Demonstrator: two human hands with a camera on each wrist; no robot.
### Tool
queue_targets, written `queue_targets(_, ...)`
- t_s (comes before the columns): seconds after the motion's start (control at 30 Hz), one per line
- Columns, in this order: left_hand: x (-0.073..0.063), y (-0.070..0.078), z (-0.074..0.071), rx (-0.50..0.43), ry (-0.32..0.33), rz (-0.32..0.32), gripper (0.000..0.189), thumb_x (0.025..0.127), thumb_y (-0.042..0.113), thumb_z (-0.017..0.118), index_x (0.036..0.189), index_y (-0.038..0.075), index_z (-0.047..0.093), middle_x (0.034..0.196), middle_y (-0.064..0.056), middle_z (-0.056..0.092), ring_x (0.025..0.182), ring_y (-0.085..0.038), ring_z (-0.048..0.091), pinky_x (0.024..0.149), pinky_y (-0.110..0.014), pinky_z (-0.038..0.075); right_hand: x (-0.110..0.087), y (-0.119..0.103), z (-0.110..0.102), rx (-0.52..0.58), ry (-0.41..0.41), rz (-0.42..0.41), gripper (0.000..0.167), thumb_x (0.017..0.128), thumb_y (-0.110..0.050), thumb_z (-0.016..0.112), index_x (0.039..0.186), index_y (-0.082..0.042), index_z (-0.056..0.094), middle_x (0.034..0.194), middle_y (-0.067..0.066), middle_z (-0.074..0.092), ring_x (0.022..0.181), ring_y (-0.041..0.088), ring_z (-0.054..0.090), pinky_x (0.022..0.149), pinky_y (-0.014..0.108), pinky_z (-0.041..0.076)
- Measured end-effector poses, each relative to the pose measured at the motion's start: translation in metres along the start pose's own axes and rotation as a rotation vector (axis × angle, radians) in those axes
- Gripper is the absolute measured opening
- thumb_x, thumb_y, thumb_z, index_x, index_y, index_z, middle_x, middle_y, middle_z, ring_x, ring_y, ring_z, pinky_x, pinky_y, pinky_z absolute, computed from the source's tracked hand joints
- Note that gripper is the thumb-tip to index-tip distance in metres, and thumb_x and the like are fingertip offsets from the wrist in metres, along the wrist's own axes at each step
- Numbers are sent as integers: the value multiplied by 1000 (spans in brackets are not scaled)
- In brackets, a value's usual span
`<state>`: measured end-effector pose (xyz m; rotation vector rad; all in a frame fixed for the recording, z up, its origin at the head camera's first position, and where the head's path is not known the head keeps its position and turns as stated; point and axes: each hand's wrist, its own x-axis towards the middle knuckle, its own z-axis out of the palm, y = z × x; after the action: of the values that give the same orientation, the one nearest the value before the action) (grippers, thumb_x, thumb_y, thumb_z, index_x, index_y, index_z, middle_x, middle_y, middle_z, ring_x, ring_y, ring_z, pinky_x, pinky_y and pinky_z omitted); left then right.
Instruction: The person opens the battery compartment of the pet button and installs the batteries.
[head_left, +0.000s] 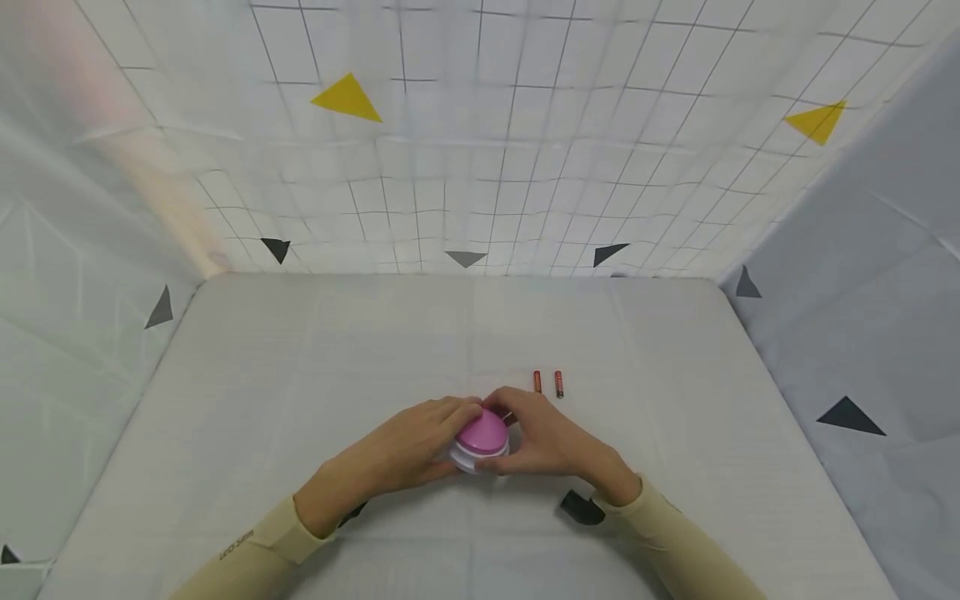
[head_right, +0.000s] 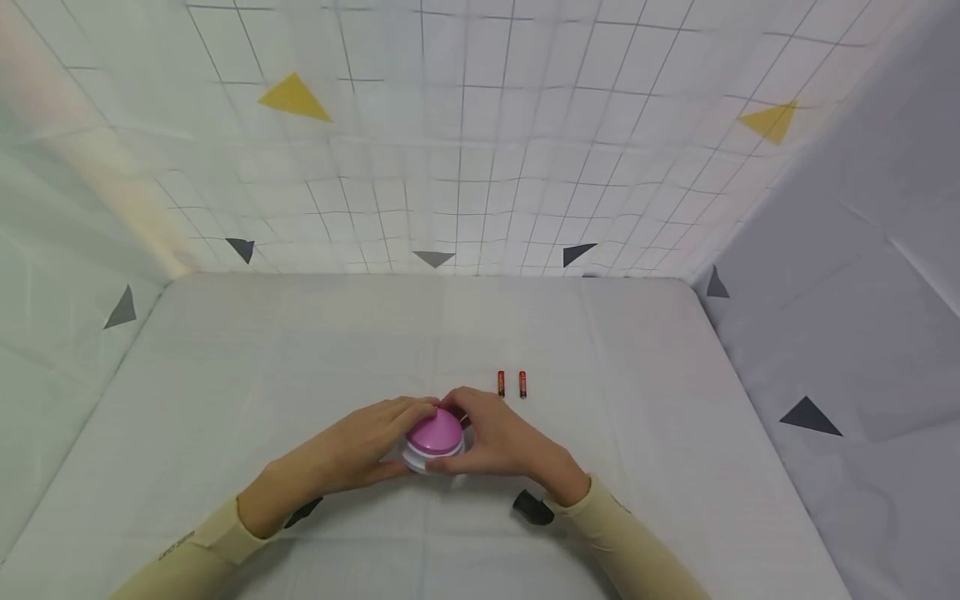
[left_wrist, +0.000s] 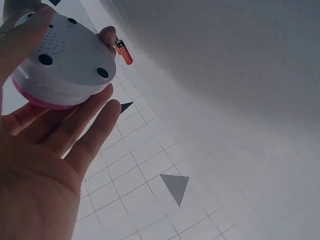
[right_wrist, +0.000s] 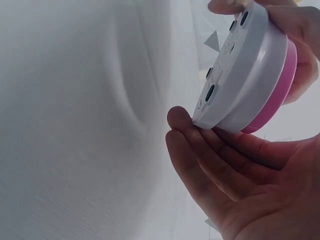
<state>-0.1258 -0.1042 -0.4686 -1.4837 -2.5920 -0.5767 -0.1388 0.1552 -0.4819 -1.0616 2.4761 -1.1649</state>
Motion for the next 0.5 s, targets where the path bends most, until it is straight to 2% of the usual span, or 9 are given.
queue_targets(0.3, 0, 3, -2, 34, 4, 0, 67, 89, 26, 87, 142, 7, 52, 134, -6, 66, 123, -20, 66, 102, -35, 58, -2, -3, -1, 36, -20, 40, 56, 86, -50, 86, 128, -21, 64, 117, -16, 68, 106, 4, 67, 92, 28, 59)
queue_targets(0.5, 1, 4, -2, 54, 61, 36, 63, 88, 25, 88, 139, 8, 54, 129, -4, 69, 118, -19, 69, 98, -34, 60, -2, -5, -2, 43, -31, 50, 52, 88, -49, 85, 126, -21, 65, 115, -15, 70, 102, 4, 68, 90, 31, 60)
